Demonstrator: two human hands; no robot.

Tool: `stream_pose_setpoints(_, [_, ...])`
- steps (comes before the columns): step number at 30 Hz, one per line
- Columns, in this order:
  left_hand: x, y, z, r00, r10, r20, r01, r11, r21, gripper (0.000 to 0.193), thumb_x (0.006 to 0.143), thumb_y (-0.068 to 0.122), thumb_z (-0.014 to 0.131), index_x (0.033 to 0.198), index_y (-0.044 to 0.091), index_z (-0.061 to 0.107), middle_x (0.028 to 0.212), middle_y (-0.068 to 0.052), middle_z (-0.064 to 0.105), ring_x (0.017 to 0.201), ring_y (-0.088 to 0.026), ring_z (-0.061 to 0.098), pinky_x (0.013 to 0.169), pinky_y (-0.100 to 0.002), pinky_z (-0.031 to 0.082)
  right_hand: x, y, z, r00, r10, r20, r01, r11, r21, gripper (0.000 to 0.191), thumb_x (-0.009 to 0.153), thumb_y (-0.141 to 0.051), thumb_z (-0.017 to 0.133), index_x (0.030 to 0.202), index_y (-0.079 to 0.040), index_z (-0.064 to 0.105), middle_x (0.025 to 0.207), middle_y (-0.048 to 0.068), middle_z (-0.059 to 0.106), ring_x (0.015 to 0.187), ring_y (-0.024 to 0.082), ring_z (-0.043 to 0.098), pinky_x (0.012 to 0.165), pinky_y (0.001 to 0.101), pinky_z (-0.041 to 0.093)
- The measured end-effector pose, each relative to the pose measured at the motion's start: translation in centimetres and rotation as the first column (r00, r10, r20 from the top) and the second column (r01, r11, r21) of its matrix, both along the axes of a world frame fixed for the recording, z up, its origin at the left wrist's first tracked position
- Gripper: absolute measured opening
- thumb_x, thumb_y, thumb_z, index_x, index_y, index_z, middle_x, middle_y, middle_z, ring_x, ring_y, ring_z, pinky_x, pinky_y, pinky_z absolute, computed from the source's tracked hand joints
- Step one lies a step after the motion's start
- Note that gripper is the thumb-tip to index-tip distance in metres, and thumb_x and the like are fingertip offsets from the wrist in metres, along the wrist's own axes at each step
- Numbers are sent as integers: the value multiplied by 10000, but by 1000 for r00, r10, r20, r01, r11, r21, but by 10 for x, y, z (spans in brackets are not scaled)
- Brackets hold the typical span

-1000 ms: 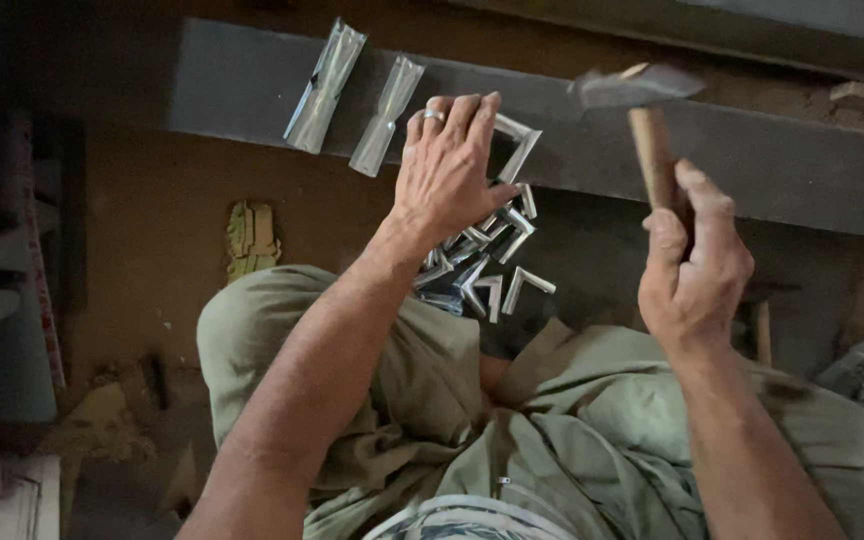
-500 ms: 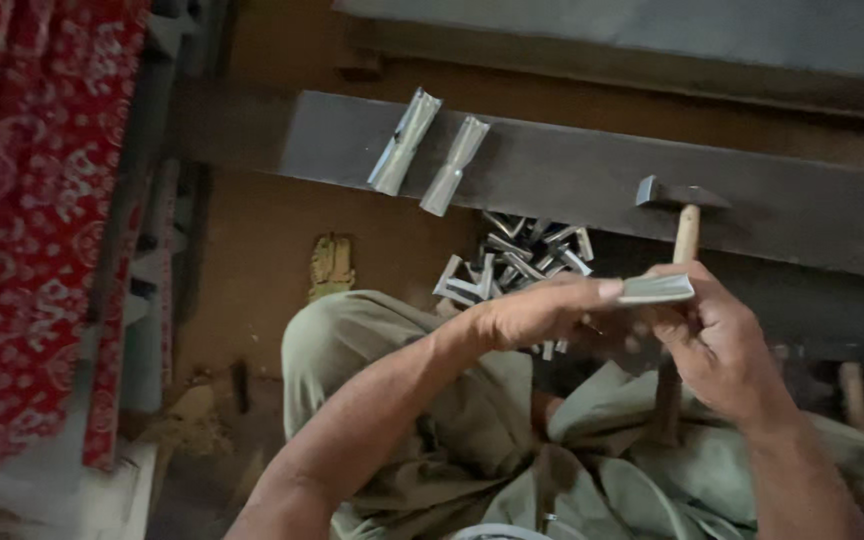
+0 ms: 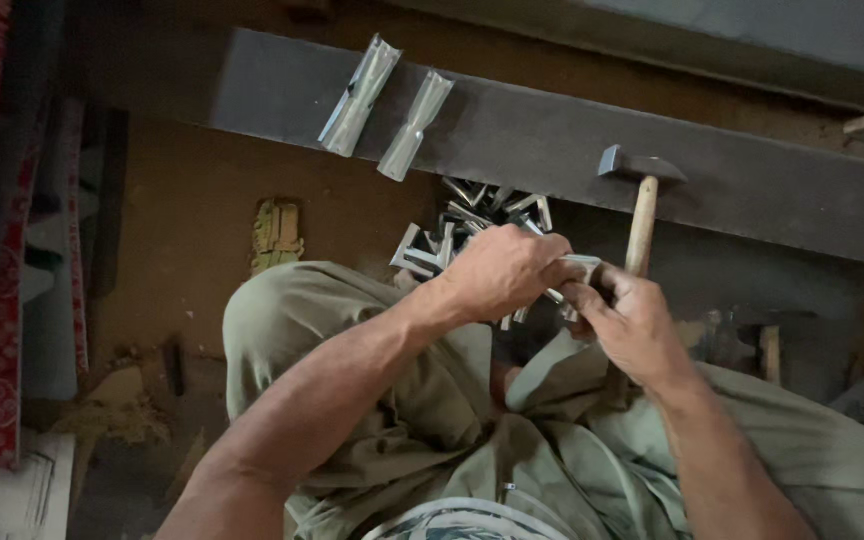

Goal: The person sits on the floor and repeatedly bends small metal strips into L-shaped pieces using a hammer and a metal bar. They pick up each strip, position it on the bar, strike it with the hammer, and place the finished piece aside.

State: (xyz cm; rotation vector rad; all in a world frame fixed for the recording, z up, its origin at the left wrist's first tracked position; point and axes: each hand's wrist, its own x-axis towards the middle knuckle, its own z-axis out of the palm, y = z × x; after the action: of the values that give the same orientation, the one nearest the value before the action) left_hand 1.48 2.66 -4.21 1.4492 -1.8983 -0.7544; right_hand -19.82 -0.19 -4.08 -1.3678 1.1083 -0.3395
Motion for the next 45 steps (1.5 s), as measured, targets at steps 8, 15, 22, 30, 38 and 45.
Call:
stream_pose_setpoints(8, [59,-4,22,883,426,198,-369,890,-267,430,826,399,760,1100,70,719,1039,-128,733,883,-294,718,720,-428,579,31,3,-6,978,57,-198,-105,966,-237,386,980,-318,673,1216,-14,645,889,50,708,680,142,651,621,319,540])
stream_pose_setpoints(15, [106,-26,7,482,714,508,-747,638,-187,306,843,264,781,1080,77,730,1159,-135,648,1107,-379,604,851,-480,539,3,-5,20,956,-85,-280,-115,771,-626,344,986,-219,696,1267,-27,640,1013,144,700,802,199,705,641,352,581])
stream_pose_setpoints(22, [96,-27,5,582,752,309,-707,656,-264,122,997,175,667,1081,87,667,1044,-118,718,955,-356,683,850,-506,532,-21,-16,0,812,-272,-516,-122,786,-606,646,864,-284,776,1391,4,539,1023,233,697,811,347,701,643,451,561])
stream_pose_setpoints(30, [19,-18,-32,877,466,114,-455,884,-111,145,982,249,660,1017,120,603,939,-111,697,806,-372,712,680,-496,550,-45,-9,39,933,-269,-238,-43,573,-818,492,1020,-120,661,1477,5,526,1336,287,656,1161,418,675,917,467,559])
stream_pose_setpoints(38, [19,-20,-36,863,470,184,-446,881,-159,150,972,256,654,988,129,576,946,-106,657,750,-397,696,632,-515,537,-26,5,64,959,-84,-271,-204,463,-863,402,1063,-93,607,1453,-10,550,1394,226,646,1265,410,655,1043,469,549])
stream_pose_setpoints(45, [19,-22,-43,858,468,213,-435,881,-185,164,967,233,647,1024,113,551,962,-114,655,716,-398,702,602,-513,543,-24,11,64,954,-78,-288,-219,474,-853,412,1066,-91,608,1467,-24,544,1364,227,655,1234,404,665,1003,465,566])
